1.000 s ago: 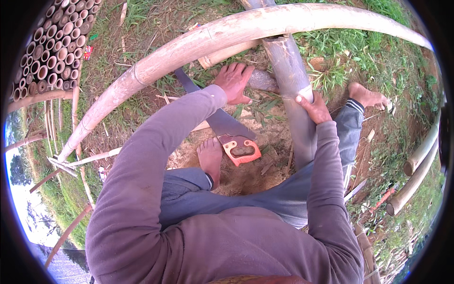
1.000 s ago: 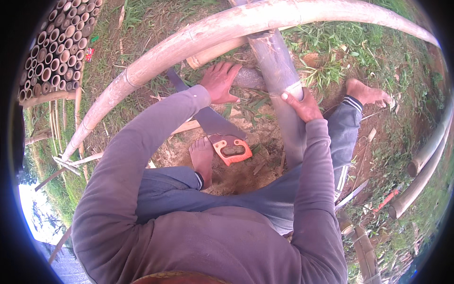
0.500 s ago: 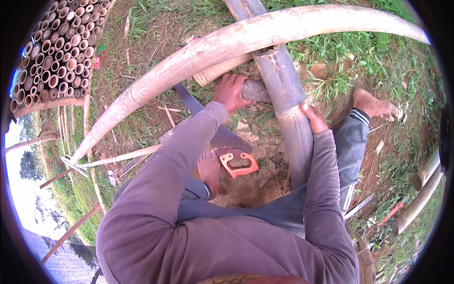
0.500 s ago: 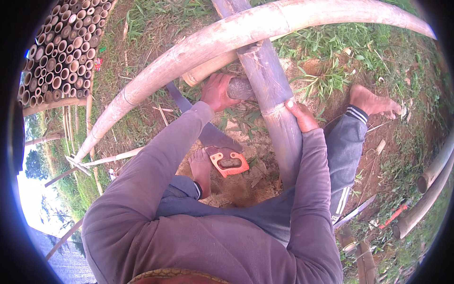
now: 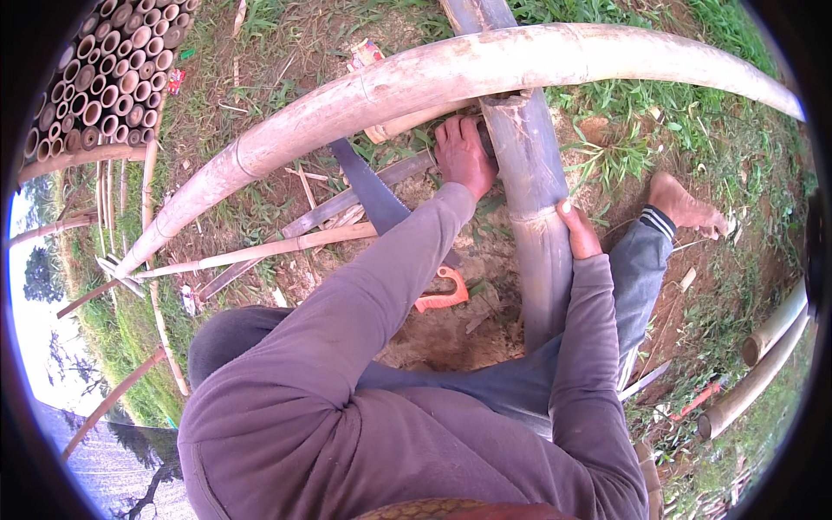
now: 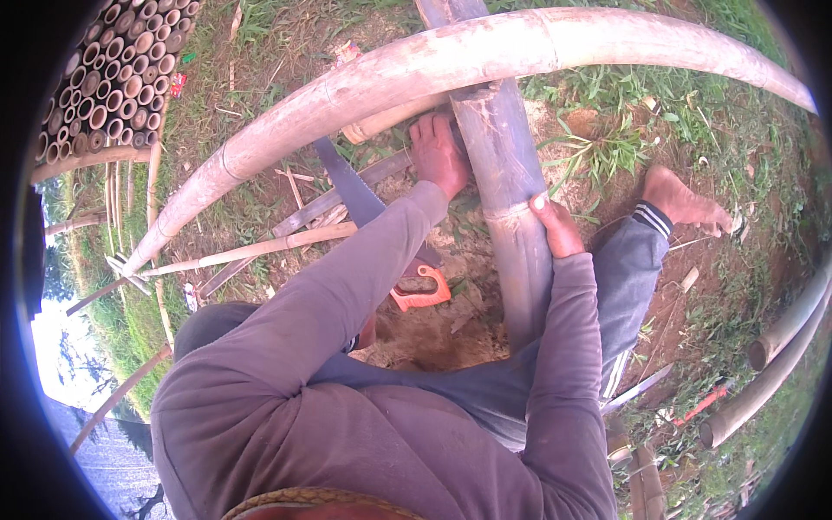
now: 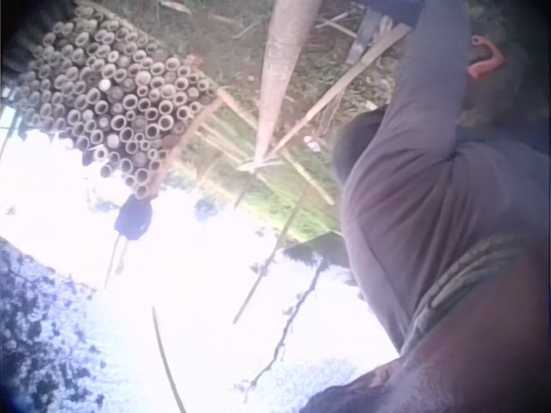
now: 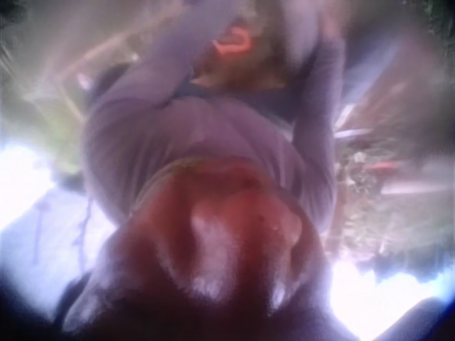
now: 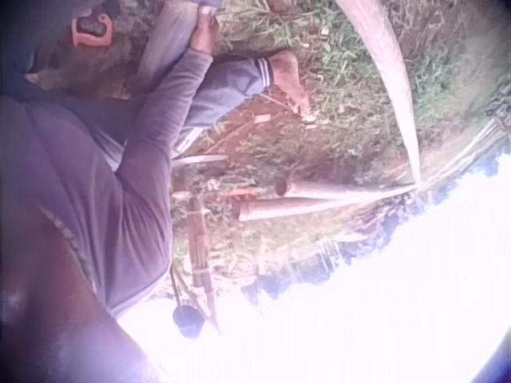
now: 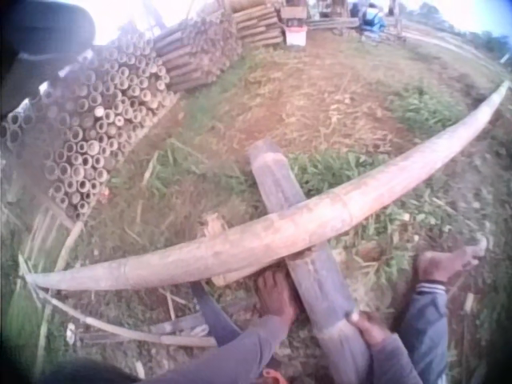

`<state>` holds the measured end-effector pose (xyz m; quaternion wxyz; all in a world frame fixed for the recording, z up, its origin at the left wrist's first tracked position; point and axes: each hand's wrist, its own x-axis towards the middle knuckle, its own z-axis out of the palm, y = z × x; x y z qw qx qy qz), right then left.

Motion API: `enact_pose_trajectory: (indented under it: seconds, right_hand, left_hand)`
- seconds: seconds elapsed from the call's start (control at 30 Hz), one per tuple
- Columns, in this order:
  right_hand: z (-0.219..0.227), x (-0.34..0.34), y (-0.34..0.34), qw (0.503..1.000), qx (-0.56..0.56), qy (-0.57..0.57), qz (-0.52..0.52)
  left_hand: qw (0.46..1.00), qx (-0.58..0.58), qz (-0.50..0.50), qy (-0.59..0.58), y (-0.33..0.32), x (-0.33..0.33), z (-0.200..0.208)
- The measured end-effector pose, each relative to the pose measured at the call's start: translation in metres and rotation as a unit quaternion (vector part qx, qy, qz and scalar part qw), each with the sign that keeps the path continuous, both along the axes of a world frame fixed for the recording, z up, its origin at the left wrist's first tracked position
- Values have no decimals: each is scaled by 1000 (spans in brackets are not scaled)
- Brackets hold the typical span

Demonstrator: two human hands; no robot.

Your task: The person sits on the ground and uses a hand saw to cut long bamboo poles into shorter sections. They position the bamboo on a makeshift support, saw through it, and then move the cut pieces aside.

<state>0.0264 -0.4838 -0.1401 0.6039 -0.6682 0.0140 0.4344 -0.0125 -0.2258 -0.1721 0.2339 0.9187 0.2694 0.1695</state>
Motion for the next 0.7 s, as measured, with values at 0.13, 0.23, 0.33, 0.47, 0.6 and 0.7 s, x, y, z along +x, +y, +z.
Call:
enact_pose_trajectory:
  seconds: [0.13, 0.23, 0.33, 0.47, 0.6, 0.7]
  right_hand:
    - [9, -5, 2, 1000, -15, 12, -13]
    - [-2, -5, -5, 999, -26, -37, -27]
    - [14, -18, 6, 941, -175, -276, -84]
    - [75, -89, 52, 699, -184, -691, 17]
    - [39, -210, 74, 727, -149, -531, 409]
    - [-8, -245, 89, 643, -209, -573, 464]
  left_hand:
    - [998, 13, -55, -28, 5, 16, -17]
    - [983, 0, -175, -55, 19, -8, -2]
    - [962, 1, -271, 41, 33, -64, 34]
    - [774, 149, -599, 138, 120, -117, 92]
    - [781, 290, -550, 62, 208, -145, 161]
    - [916, 279, -268, 106, 259, -159, 199]
